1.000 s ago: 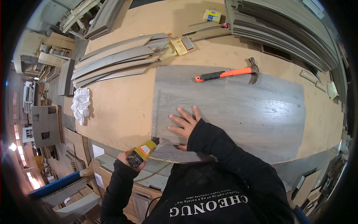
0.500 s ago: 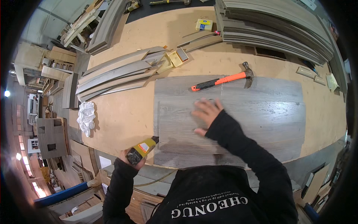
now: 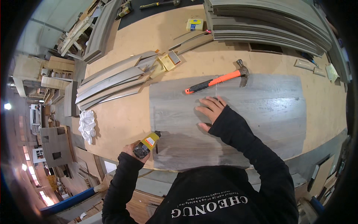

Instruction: The person loads nails into a nail gun, aligns wooden frame pieces onto a wooden board by hand, and fastens the pieces to the board using the nail gun.

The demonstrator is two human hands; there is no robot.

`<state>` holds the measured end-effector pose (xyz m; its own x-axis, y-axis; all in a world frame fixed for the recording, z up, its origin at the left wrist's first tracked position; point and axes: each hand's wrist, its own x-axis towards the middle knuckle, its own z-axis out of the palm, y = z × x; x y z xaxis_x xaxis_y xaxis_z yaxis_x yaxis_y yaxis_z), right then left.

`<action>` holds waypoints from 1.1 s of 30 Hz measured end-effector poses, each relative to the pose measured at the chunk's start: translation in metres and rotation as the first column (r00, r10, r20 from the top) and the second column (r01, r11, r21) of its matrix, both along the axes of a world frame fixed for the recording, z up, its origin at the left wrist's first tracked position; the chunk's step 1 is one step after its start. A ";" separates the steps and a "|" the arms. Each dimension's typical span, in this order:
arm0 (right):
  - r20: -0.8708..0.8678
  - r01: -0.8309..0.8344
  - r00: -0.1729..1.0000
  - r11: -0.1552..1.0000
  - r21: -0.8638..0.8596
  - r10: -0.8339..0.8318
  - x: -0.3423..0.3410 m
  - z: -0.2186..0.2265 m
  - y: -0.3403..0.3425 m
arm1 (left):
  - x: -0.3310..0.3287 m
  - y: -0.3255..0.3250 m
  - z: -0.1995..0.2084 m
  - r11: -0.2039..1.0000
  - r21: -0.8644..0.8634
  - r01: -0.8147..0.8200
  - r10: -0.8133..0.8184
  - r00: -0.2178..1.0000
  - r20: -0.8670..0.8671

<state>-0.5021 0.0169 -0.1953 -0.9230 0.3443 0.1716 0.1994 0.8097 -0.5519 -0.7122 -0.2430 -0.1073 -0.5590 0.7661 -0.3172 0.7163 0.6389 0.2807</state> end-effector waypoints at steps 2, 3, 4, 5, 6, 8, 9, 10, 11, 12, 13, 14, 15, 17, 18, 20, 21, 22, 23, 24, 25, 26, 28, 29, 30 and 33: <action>-0.002 0.002 1.000 1.000 0.000 -0.002 0.003 0.000 -0.002 | -0.001 0.001 -0.001 0.998 -0.030 -0.064 0.066 0.994 0.083; 0.017 0.008 1.000 1.000 -0.009 -0.007 0.005 0.001 -0.004 | -0.003 -0.003 -0.004 0.983 -0.070 -0.171 0.181 0.965 0.188; 0.035 0.010 0.999 1.000 -0.018 -0.009 0.005 0.002 -0.005 | -0.007 -0.007 -0.008 0.954 -0.121 -0.274 0.298 0.911 0.285; 0.029 0.010 1.000 1.000 -0.018 -0.009 0.004 0.003 -0.004 | -0.013 -0.009 -0.014 0.954 -0.119 -0.275 0.298 0.913 0.280; 0.003 0.044 0.999 0.999 -0.023 -0.044 0.003 0.004 -0.003 | -0.017 -0.004 -0.016 0.974 0.002 -0.228 0.220 0.940 0.261; -0.029 0.079 0.996 0.996 -0.027 -0.080 0.003 0.009 -0.001 | -0.020 0.005 -0.011 0.960 0.163 -0.225 0.177 0.947 0.268; -0.010 0.123 0.992 0.990 -0.061 -0.124 0.005 0.011 0.000 | -0.017 0.024 0.003 0.970 0.096 -0.222 0.184 0.936 0.301; 0.006 0.162 0.987 0.982 -0.097 -0.162 0.005 0.013 0.001 | -0.016 0.037 0.013 0.975 0.026 -0.220 0.199 0.923 0.329; 0.004 0.164 0.986 0.982 -0.097 -0.165 0.005 0.011 0.001 | -0.018 0.042 0.010 0.973 0.039 -0.229 0.207 0.931 0.299; -0.009 0.169 0.985 0.983 -0.077 -0.170 0.005 0.008 0.002 | -0.021 0.045 0.008 0.973 0.040 -0.225 0.204 0.933 0.296; -0.022 0.175 0.984 0.983 -0.056 -0.176 0.005 0.007 0.003 | -0.025 0.047 0.006 0.968 -0.042 -0.248 0.250 0.934 0.255; -0.024 0.178 0.983 0.982 -0.056 -0.179 0.005 0.007 0.004 | -0.028 0.049 0.003 0.954 -0.122 -0.273 0.294 0.932 0.211; -0.017 0.169 0.985 0.983 -0.072 -0.171 0.006 0.008 0.005 | -0.027 0.051 0.002 0.955 -0.123 -0.271 0.292 0.933 0.209; -0.009 0.162 0.986 0.983 -0.090 -0.164 0.007 0.010 0.007 | -0.026 0.053 -0.001 0.973 -0.069 -0.219 0.227 0.962 0.153; -0.024 0.159 0.987 0.984 -0.085 -0.161 0.006 0.010 0.008 | -0.027 0.053 -0.003 0.974 -0.070 -0.216 0.225 0.962 0.153; -0.039 0.157 0.986 0.984 -0.081 -0.160 0.005 0.009 0.010 | -0.031 0.052 -0.006 0.967 -0.060 -0.249 0.257 0.939 0.230; -0.051 0.160 0.985 0.984 -0.078 -0.164 0.006 0.008 0.011 | -0.031 0.055 -0.007 0.968 -0.061 -0.245 0.253 0.940 0.231; -0.063 0.163 0.984 0.984 -0.075 -0.167 0.006 0.007 0.011 | -0.031 0.057 -0.008 0.969 -0.017 -0.248 0.246 0.943 0.225; -0.061 0.167 0.983 0.983 -0.076 -0.172 0.006 0.007 0.012 | -0.031 0.059 -0.009 0.968 0.027 -0.250 0.239 0.946 0.218; -0.054 0.166 0.984 0.983 -0.080 -0.170 0.006 0.006 0.012 | -0.035 0.056 -0.013 0.968 0.026 -0.251 0.240 0.947 0.216; -0.047 0.164 0.985 0.983 -0.085 -0.169 0.005 0.006 0.011 | -0.041 0.049 -0.020 0.975 0.059 -0.215 0.203 0.965 0.165; -0.049 0.164 0.985 0.983 -0.086 -0.168 0.005 0.006 0.011 | -0.045 0.045 -0.023 0.980 0.091 -0.177 0.167 0.980 0.112; -0.050 0.169 0.984 0.982 -0.086 -0.174 0.005 0.006 0.011 | -0.041 0.058 -0.012 0.984 -0.008 -0.179 0.179 0.975 0.131; -0.048 0.171 0.983 0.982 -0.085 -0.175 0.006 0.006 0.011 | -0.039 0.063 -0.007 0.978 -0.107 -0.178 0.193 0.970 0.146; -0.041 0.172 0.983 0.981 -0.088 -0.176 0.006 0.004 0.012 | -0.040 0.065 -0.008 0.978 -0.110 -0.178 0.193 0.970 0.147; -0.030 0.172 0.984 0.981 -0.092 -0.176 0.005 0.002 0.012 | -0.043 0.064 -0.013 0.978 -0.127 -0.165 0.181 0.975 0.131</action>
